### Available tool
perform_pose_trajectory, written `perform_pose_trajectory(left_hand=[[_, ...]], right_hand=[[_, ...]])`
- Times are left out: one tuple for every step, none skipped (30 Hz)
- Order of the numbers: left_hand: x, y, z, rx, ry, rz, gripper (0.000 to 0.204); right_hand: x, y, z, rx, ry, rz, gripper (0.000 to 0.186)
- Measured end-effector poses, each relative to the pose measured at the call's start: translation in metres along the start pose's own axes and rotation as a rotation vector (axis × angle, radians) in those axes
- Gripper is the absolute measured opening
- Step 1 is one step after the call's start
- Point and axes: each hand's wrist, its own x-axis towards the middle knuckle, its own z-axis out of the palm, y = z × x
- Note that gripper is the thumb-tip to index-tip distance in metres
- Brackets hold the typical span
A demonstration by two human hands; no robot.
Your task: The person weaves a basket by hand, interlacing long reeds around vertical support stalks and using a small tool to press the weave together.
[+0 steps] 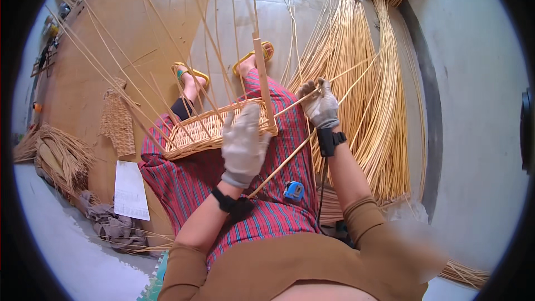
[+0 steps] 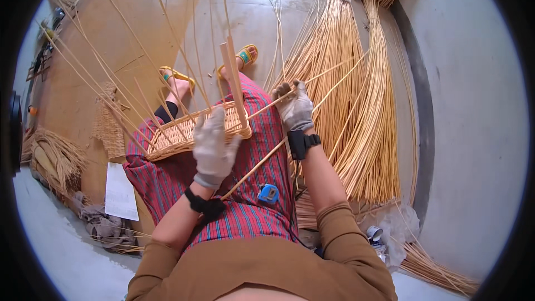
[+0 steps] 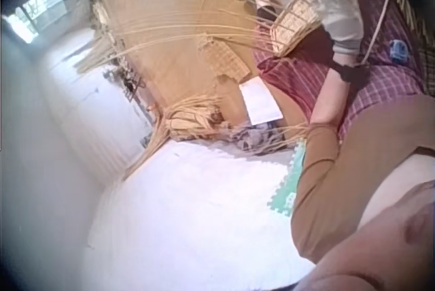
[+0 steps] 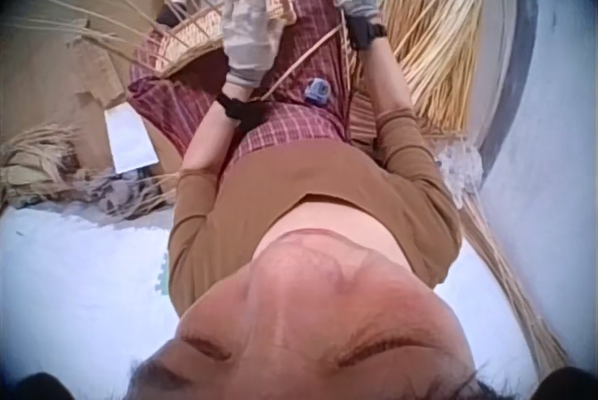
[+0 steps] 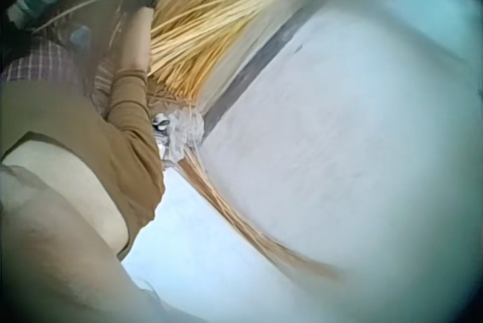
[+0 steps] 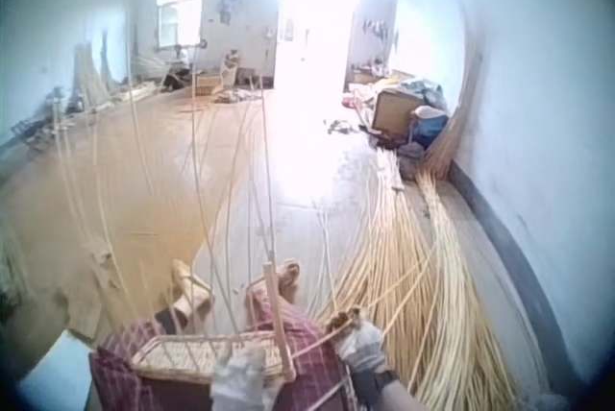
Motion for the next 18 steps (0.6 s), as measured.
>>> perform_pose_trajectory(left_hand=[[0.01, 0.005, 0.0, 0.174, 0.02, 0.184, 0.091], [0.004, 0.0, 0.01, 0.147, -0.065, 0.102, 0.095], [-0.002, -0.009, 0.03, 0.114, -0.14, 0.03, 0.099], [-0.004, -0.01, 0.038, 0.08, -0.228, -0.045, 0.104], [-0.008, -0.017, 0.041, 0.082, -0.157, 0.043, 0.11], [-0.01, -0.018, 0.042, 0.075, -0.194, 0.018, 0.108], [-0.012, -0.018, 0.043, 0.069, -0.23, -0.008, 0.106], [-0.014, -0.019, 0.044, 0.064, -0.267, -0.033, 0.104], [-0.011, -0.015, 0.044, 0.044, -0.227, 0.005, 0.101], [-0.013, -0.017, 0.046, 0.053, -0.209, 0.014, 0.099], [-0.016, -0.019, 0.048, 0.062, -0.191, 0.022, 0.098], [-0.017, -0.021, 0.049, 0.073, -0.17, 0.036, 0.097], [-0.018, -0.02, 0.049, 0.066, -0.112, 0.058, 0.092], [-0.017, -0.02, 0.049, 0.058, -0.122, 0.043, 0.09], [-0.015, -0.017, 0.049, 0.045, -0.135, 0.031, 0.089], [-0.013, -0.015, 0.049, 0.034, -0.147, 0.018, 0.088], [-0.012, -0.012, 0.05, 0.014, -0.147, 0.009, 0.081], [-0.011, -0.01, 0.052, 0.037, -0.15, 0.018, 0.078]], right_hand=[[-0.014, 0.004, 0.026, 0.092, 0.056, 0.018, 0.043], [-0.009, 0.002, 0.021, 0.159, -0.058, 0.095, 0.048], [0.0, -0.006, 0.013, 0.225, -0.181, 0.161, 0.053], [-0.002, -0.01, 0.014, 0.292, -0.293, 0.229, 0.059], [0.002, -0.012, 0.02, 0.182, -0.112, 0.206, 0.066], [0.0, -0.013, 0.02, 0.164, -0.163, 0.188, 0.066], [-0.002, -0.014, 0.02, 0.146, -0.215, 0.17, 0.065], [-0.005, -0.015, 0.02, 0.127, -0.267, 0.153, 0.064], [-0.014, -0.017, 0.027, 0.054, -0.242, 0.078, 0.063], [-0.021, -0.018, 0.03, 0.013, -0.216, 0.045, 0.062], [-0.031, -0.018, 0.031, -0.028, -0.19, 0.013, 0.061], [-0.042, -0.018, 0.035, -0.066, -0.167, -0.023, 0.061], [-0.056, -0.017, 0.041, -0.082, -0.131, -0.038, 0.06], [-0.07, -0.015, 0.044, -0.127, -0.177, -0.086, 0.059], [-0.089, -0.013, 0.05, -0.172, -0.175, -0.139, 0.06], [-0.103, -0.007, 0.053, -0.217, -0.174, -0.19, 0.062], [-0.113, 0.0, 0.047, -0.237, -0.268, -0.214, 0.054], [-0.126, 0.009, 0.041, -0.259, -0.361, -0.242, 0.046]])
